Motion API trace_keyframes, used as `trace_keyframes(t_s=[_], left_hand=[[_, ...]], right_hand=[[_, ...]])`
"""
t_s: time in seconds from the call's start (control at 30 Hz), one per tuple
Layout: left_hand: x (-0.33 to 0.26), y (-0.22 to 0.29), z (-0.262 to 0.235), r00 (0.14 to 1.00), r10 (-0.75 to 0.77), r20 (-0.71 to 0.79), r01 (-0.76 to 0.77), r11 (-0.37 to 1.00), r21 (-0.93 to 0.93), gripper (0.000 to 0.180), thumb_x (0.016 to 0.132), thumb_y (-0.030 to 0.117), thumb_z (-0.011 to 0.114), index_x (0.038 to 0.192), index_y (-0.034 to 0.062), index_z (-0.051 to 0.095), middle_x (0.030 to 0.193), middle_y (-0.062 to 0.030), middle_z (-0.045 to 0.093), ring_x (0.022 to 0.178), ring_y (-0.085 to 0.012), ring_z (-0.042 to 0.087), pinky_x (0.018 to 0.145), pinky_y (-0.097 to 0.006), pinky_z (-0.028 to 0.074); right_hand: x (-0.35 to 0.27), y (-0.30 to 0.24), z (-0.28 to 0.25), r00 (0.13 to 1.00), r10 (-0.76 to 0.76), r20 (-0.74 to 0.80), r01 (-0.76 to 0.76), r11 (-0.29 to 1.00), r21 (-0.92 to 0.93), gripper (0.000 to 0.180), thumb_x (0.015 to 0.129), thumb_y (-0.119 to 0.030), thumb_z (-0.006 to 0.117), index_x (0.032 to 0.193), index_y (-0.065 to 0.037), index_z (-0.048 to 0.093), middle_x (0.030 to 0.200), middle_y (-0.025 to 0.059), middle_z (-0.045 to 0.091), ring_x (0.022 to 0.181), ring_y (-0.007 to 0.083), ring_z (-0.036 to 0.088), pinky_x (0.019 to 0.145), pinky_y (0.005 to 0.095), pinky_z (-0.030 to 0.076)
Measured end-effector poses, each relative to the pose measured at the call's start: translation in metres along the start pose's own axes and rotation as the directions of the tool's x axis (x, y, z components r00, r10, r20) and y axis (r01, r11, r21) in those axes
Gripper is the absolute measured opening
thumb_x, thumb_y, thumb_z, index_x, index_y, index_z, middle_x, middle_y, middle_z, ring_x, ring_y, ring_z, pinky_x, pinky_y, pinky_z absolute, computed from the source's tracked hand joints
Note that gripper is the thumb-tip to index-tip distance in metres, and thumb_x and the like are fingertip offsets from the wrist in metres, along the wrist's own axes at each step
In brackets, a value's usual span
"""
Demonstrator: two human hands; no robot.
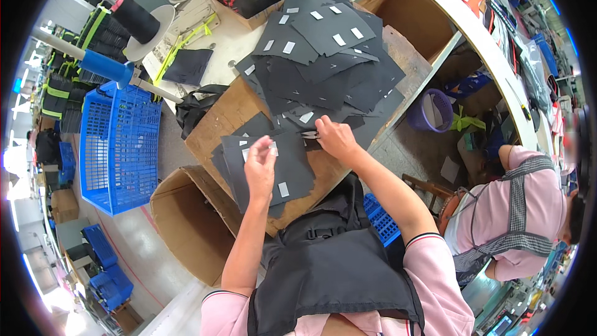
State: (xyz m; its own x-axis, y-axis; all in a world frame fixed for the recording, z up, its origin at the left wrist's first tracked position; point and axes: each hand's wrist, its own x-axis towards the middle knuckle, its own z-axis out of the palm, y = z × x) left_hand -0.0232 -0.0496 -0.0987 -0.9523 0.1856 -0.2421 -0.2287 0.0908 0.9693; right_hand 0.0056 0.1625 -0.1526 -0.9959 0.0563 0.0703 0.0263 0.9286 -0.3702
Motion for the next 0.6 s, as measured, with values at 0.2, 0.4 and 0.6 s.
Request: trace_keyframes(t_s=[0.2,0.4,0.6], left_hand=[[-0.004,0.017,0.03,0.845,-0.373,0.383,0.526,0.706,-0.474,0.046,0.091,0.031,0.058,0.123,-0.0005,0.048,0.11,-0.0115,0.058,0.096,-0.0193,0.059,0.084,-0.031,0.048],[-0.026,0.022,0.046,0.922,-0.226,0.314,0.335,0.873,-0.354,0.033,0.088,0.017,0.058,0.117,0.0005,0.052,0.103,-0.0077,0.059,0.093,-0.0178,0.057,0.083,-0.032,0.045],[-0.039,0.04,0.017,0.792,-0.258,0.553,0.164,0.963,0.213,0.028,0.081,0.005,0.057,0.107,-0.0057,0.055,0.092,-0.0087,0.063,0.08,-0.0127,0.055,0.072,-0.028,0.045]], right_hand=[[-0.019,-0.016,-0.05,0.974,0.027,-0.226,0.038,0.96,0.278,0.013,0.07,-0.011,0.064,0.078,-0.006,0.054,0.076,0.0087,0.055,0.065,0.0308,0.06,0.054,0.0402,0.047],[-0.101,-0.078,-0.065,0.99,0.123,-0.071,-0.044,0.74,0.671,0.02,0.072,-0.005,0.068,0.092,-0.005,0.063,0.07,0.0081,0.053,0.064,0.021,0.056,0.058,0.0298,0.043],[-0.094,-0.089,-0.139,0.97,0.112,-0.217,0.071,0.722,0.689,0.042,0.073,0.011,0.059,0.112,-0.004,0.06,0.082,0.0111,0.062,0.063,0.0182,0.061,0.059,0.0275,0.049]])
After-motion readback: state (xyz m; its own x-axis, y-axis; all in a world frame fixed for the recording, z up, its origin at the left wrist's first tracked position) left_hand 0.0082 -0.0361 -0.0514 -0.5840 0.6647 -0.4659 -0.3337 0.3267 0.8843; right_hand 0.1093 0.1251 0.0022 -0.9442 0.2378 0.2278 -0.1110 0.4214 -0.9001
